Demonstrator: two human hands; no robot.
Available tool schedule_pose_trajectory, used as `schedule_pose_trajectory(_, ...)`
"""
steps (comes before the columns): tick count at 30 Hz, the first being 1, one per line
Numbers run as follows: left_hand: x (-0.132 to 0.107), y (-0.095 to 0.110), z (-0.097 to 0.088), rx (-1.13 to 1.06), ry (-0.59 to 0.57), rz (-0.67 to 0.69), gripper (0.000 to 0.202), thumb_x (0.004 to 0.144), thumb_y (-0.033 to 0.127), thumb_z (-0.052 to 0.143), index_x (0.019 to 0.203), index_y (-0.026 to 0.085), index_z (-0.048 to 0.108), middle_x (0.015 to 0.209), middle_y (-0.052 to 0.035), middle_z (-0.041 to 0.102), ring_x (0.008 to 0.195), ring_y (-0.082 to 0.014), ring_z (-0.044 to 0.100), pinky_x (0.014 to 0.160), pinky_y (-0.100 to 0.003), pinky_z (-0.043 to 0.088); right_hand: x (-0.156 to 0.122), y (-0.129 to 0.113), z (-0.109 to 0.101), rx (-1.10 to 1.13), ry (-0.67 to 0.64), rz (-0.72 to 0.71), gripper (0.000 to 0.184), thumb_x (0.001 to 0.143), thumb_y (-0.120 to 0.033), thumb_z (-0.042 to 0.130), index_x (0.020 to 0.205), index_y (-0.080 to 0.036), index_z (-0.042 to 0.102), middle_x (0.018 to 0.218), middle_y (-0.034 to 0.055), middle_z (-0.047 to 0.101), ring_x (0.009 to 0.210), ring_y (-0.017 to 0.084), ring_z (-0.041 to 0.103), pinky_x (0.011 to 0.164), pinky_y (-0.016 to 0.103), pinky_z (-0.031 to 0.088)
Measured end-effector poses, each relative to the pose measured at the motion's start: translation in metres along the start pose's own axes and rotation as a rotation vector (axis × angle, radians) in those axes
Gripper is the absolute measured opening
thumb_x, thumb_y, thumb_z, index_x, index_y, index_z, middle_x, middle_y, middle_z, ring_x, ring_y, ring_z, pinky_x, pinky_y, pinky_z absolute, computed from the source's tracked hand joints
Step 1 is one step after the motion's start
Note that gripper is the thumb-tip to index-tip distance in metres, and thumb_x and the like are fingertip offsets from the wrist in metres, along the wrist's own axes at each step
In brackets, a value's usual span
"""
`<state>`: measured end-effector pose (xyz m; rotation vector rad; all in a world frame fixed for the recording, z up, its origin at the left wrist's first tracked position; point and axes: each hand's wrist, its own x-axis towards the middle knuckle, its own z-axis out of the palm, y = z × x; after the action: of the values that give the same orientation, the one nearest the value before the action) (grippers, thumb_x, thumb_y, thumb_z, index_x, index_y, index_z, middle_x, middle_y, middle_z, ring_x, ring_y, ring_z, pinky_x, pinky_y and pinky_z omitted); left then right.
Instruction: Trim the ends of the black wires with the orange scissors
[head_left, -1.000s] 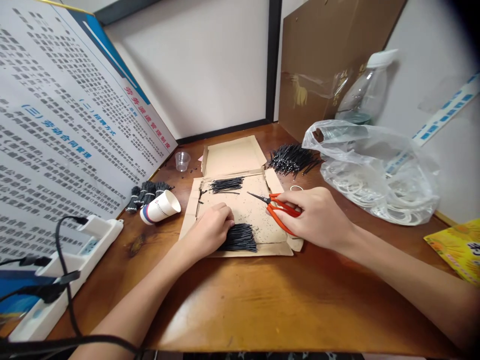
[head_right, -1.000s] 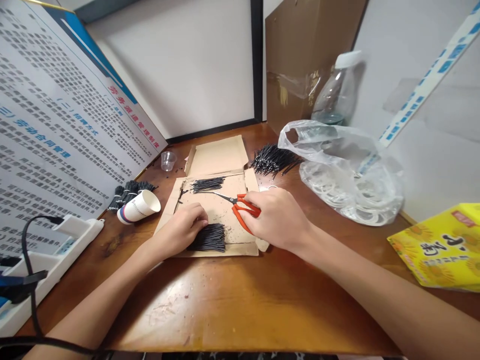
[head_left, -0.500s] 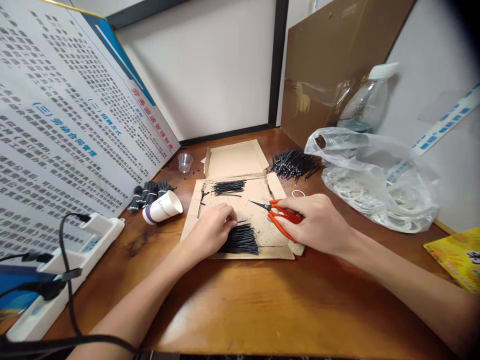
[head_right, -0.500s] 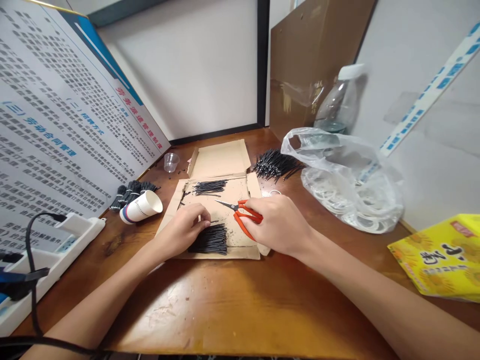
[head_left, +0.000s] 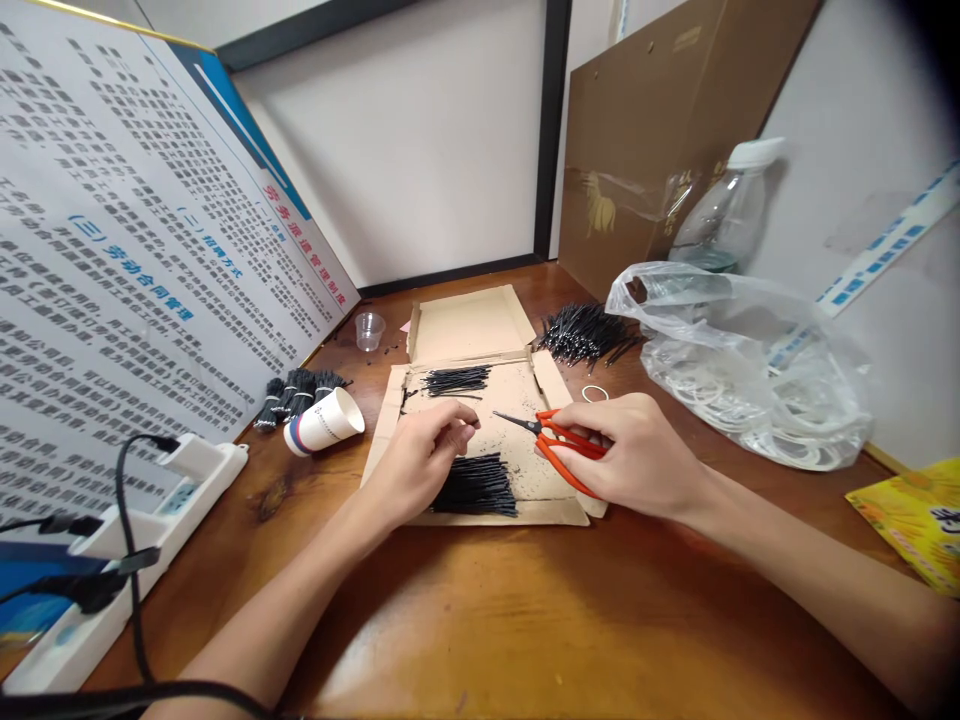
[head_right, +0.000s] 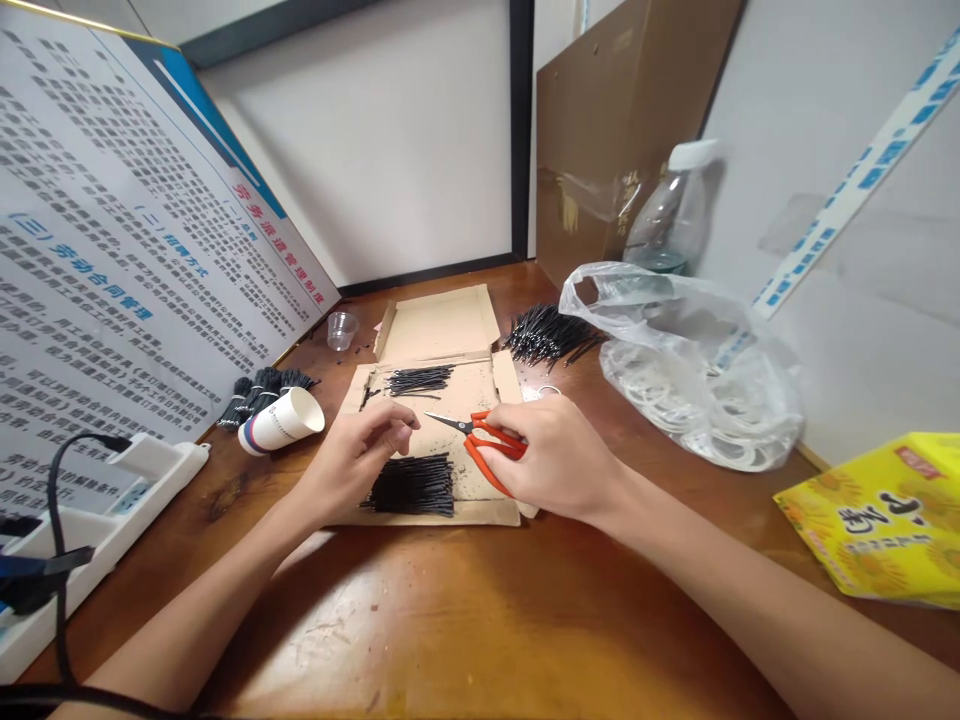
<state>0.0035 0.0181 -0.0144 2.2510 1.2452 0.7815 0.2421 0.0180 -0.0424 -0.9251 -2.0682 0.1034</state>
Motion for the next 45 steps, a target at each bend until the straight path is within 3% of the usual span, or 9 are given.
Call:
schedule_pose_trajectory(3,0.0,0.001,-0.001,-0.023,0.009,0.027,0.015,0.095,0.016,0.046,0.089,0.017,0.06,0.075,-0.0014,0.06,0.068,-0.0131,0.055,0.065,-0.026,0.043,0.0,-0.001,0.0,0.008,-0.004,-0.007,0.019,0.081,-0.022,0.057,0.067,-0.015,0.067,0.051,-0.0009,0.06,0.042,0.008,0.042,0.047,0.024,0.031)
schedule_pose_trajectory(10,-0.004,0.006,0.004,-0.177,-0.014,-0.028,0.01,0.093,0.017,0.049,0.087,0.016,0.057,0.075,-0.0005,0.06,0.052,-0.0073,0.052,0.051,-0.02,0.042,-0.002,-0.005,-0.001,0.022,-0.052,-0.019,0.017,0.079,-0.021,0.057,0.072,-0.013,0.07,0.049,-0.0026,0.053,0.044,0.008,0.037,0.047,0.023,0.029)
schedule_pose_trajectory(19,-0.006,0.009,0.006,-0.31,-0.024,-0.057,0.011,0.095,0.019,0.049,0.086,0.016,0.056,0.078,-0.0014,0.06,0.054,-0.007,0.056,0.049,-0.019,0.046,-0.002,-0.01,0.0,0.042,-0.04,-0.03,0.018,0.081,-0.02,0.055,0.073,-0.014,0.069,0.051,-0.0016,0.056,0.045,0.008,0.041,0.048,0.022,0.031)
schedule_pose_trajectory(34,-0.006,0.009,0.005,-0.326,-0.016,-0.079,0.011,0.093,0.022,0.051,0.087,0.015,0.057,0.08,-0.0031,0.061,0.057,-0.0089,0.059,0.048,-0.019,0.048,-0.004,-0.011,0.001,0.032,-0.015,-0.006,0.021,0.082,-0.02,0.055,0.069,-0.013,0.069,0.048,-0.0021,0.053,0.043,0.007,0.037,0.047,0.023,0.028)
schedule_pose_trajectory(37,-0.003,0.002,0.001,-0.242,0.017,-0.07,0.01,0.092,0.02,0.052,0.087,0.015,0.058,0.075,-0.0016,0.061,0.054,-0.0093,0.059,0.048,-0.02,0.047,-0.003,-0.009,0.0,0.021,-0.002,0.004,0.02,0.082,-0.022,0.057,0.068,-0.013,0.069,0.048,-0.0019,0.053,0.042,0.007,0.036,0.047,0.023,0.028)
schedule_pose_trajectory(40,0.007,-0.014,-0.002,0.102,0.106,-0.027,0.011,0.091,0.019,0.054,0.083,0.016,0.061,0.065,0.0006,0.06,0.052,-0.0112,0.058,0.055,-0.024,0.047,0.0,-0.006,-0.001,0.003,0.035,0.015,0.022,0.082,-0.025,0.057,0.064,-0.015,0.066,0.05,-0.0011,0.055,0.044,0.008,0.037,0.048,0.024,0.029)
schedule_pose_trajectory(41,0.012,-0.02,-0.002,0.273,0.122,0.003,0.011,0.09,0.02,0.056,0.082,0.016,0.063,0.067,-0.0008,0.063,0.057,-0.0132,0.059,0.06,-0.026,0.048,0.001,-0.005,-0.001,0.003,0.051,0.022,0.023,0.082,-0.026,0.058,0.063,-0.015,0.065,0.05,-0.001,0.055,0.044,0.008,0.037,0.047,0.024,0.029)
schedule_pose_trajectory(45,0.042,-0.038,0.0,0.405,0.109,0.031,0.012,0.085,0.014,0.059,0.078,0.016,0.068,0.083,-0.007,0.071,0.08,-0.0208,0.063,0.077,-0.032,0.048,0.003,0.0,-0.001,-0.019,0.06,0.053,0.025,0.081,-0.028,0.058,0.06,-0.015,0.062,0.048,-0.0018,0.05,0.043,0.008,0.035,0.047,0.024,0.026)
